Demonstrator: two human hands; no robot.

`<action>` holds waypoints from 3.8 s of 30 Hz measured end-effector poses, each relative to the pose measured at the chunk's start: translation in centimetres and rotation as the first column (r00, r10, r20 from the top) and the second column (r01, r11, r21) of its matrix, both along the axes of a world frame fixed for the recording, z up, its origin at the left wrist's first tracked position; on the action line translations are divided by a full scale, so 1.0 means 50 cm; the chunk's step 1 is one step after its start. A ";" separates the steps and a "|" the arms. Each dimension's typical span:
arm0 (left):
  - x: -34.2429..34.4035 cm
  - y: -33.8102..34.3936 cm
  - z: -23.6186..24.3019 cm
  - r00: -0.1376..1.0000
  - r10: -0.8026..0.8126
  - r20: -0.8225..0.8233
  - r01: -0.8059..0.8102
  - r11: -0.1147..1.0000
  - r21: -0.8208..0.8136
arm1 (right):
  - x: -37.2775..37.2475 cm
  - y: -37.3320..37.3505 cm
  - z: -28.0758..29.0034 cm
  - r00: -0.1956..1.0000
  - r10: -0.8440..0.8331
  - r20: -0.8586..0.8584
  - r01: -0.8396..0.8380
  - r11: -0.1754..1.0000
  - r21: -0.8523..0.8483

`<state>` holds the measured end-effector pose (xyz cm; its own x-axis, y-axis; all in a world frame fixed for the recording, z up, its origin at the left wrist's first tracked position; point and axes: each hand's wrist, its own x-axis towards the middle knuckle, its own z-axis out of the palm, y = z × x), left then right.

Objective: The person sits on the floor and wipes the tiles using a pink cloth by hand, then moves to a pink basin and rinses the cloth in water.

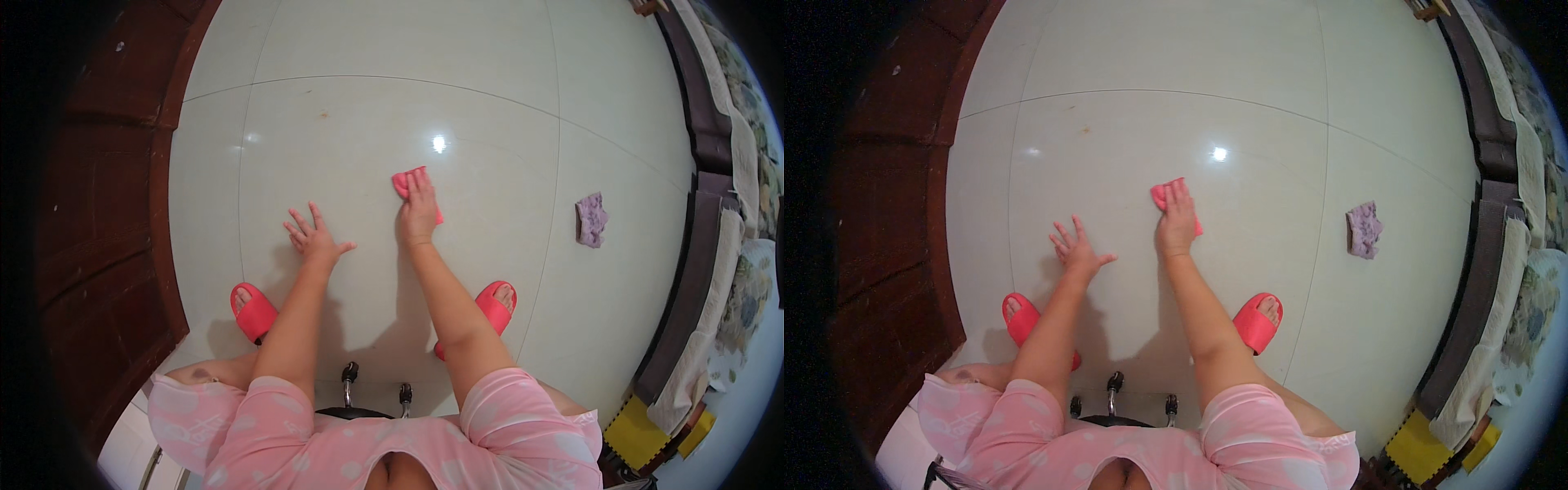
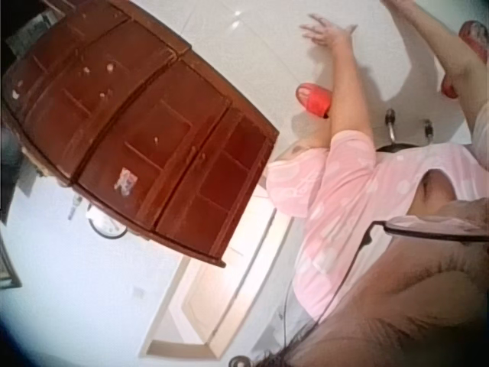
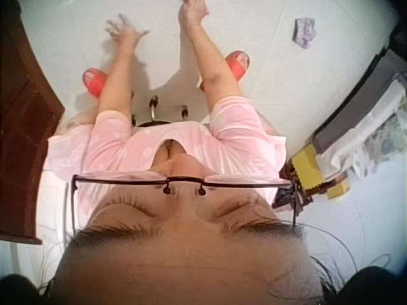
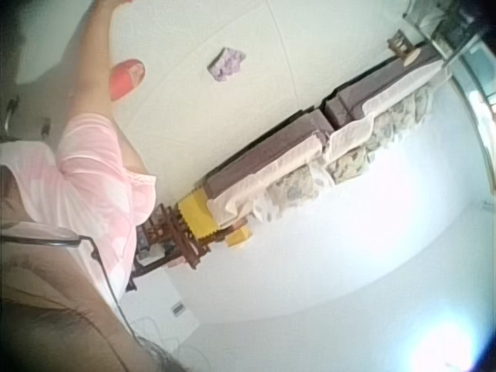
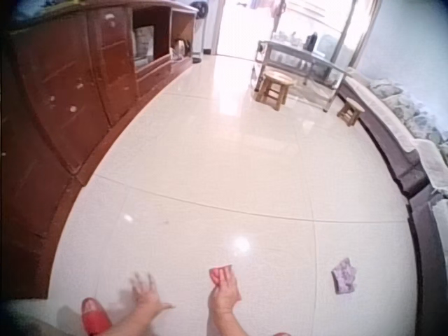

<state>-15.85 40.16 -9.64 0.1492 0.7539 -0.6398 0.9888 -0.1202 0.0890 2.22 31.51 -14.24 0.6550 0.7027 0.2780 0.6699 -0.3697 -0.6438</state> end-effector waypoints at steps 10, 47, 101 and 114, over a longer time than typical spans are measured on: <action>-0.023 -0.001 -0.006 0.999 0.002 -0.046 0.000 0.999 0.032 | 0.000 0.028 0.093 0.621 0.107 -0.777 0.159 0.953 0.259; 0.009 -0.015 0.015 0.992 -0.062 -0.106 0.058 0.998 -0.033 | 0.130 0.337 -0.058 0.971 -0.201 0.130 0.210 0.976 -0.059; 0.013 0.008 0.034 0.998 0.004 -0.068 -0.011 0.995 -0.099 | 0.151 0.199 0.009 0.983 -0.008 -0.185 0.008 1.000 0.000; 0.011 -0.002 0.033 1.000 -0.005 -0.004 0.005 0.982 -0.189 | -0.059 0.491 -0.053 0.988 0.154 0.000 -0.154 0.987 0.034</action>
